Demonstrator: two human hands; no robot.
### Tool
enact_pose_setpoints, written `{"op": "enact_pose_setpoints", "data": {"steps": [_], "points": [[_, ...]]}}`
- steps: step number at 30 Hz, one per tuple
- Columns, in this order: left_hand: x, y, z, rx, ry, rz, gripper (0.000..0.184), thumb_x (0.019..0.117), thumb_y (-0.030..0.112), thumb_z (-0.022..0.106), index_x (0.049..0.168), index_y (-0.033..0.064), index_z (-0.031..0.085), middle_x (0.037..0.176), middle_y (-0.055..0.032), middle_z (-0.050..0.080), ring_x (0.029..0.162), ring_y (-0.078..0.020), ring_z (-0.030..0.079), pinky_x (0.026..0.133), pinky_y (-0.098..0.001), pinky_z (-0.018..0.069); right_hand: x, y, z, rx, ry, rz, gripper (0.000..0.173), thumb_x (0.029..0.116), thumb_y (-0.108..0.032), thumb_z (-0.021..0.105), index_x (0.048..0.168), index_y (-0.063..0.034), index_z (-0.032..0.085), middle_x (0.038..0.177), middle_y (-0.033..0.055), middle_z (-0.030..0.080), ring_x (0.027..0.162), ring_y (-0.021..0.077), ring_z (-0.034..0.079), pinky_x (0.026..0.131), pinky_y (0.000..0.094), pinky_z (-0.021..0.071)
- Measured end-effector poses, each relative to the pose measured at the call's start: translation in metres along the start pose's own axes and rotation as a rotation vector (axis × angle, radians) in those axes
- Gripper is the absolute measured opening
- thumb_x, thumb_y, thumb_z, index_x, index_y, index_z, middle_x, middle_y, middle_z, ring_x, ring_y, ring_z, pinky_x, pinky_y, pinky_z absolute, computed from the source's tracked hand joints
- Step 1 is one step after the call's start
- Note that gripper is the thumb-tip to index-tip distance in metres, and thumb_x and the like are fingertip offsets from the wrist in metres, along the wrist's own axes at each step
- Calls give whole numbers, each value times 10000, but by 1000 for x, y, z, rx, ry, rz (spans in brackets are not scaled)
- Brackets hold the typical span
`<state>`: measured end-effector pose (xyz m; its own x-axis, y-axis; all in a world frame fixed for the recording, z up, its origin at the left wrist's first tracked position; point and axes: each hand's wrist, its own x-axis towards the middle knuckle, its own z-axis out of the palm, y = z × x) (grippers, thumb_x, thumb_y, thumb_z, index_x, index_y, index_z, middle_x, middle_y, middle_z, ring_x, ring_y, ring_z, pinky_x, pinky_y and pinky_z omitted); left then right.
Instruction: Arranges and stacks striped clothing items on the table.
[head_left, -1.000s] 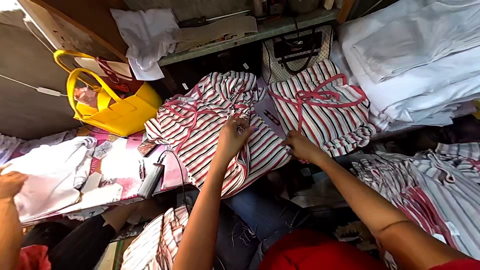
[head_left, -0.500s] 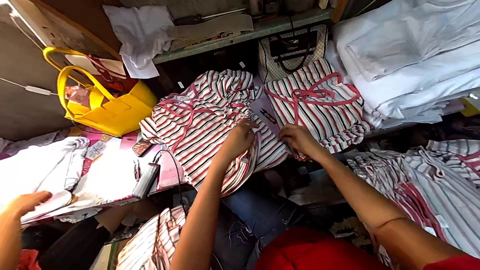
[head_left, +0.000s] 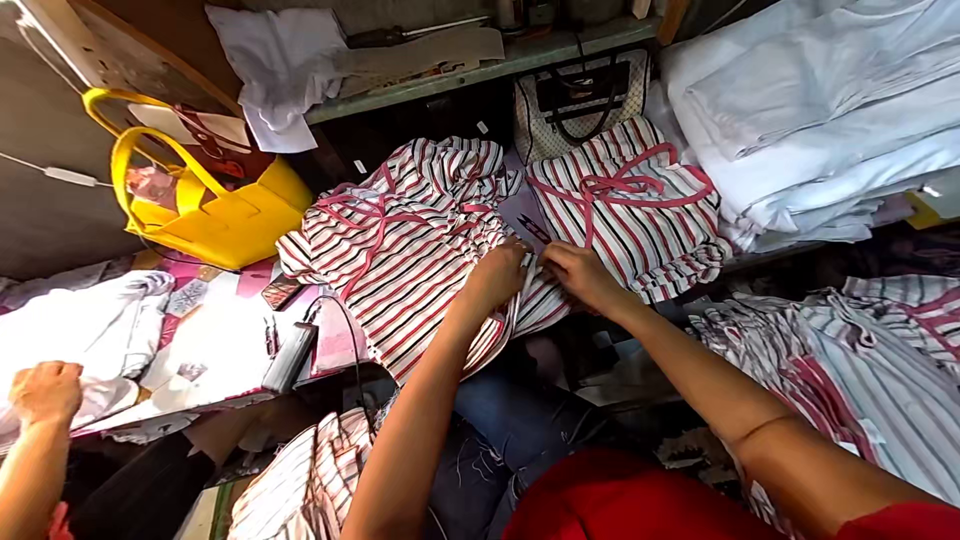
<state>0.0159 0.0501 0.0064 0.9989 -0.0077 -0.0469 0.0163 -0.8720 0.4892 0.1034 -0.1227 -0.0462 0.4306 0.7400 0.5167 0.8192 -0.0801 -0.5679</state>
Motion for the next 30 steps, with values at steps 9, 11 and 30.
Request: {"op": "enact_pose_setpoints", "data": {"steps": [9, 11, 30], "points": [[-51, -15, -45, -50, 440, -69, 159, 890, 24, 723, 827, -59, 603, 1050, -257, 612, 972, -407, 622, 810, -559, 506, -15, 42, 17, -284, -299, 274, 146, 918, 49, 638, 989, -4, 754, 1106, 238, 670, 1105, 445, 617, 940, 624, 479], [-39, -10, -35, -47, 381, 5, 87, 838, -91, 687, 918, -70, 657, 1129, -256, 651, 1031, -416, 650, 870, -576, 534, -8, 28, 8, -202, -192, 225, 179, 939, 74, 598, 1043, 16, 731, 1083, 227, 690, 1042, 419, 667, 910, 585, 535], [-29, -4, -25, -1, 186, 36, 212, 842, -93, 682, 1041, -21, 694, 1148, -201, 695, 1035, -390, 684, 874, -609, 544, -2, 6, 8, -210, -32, -19, 124, 935, 32, 622, 1012, 19, 719, 1051, 203, 693, 992, 369, 697, 855, 520, 581]]}}
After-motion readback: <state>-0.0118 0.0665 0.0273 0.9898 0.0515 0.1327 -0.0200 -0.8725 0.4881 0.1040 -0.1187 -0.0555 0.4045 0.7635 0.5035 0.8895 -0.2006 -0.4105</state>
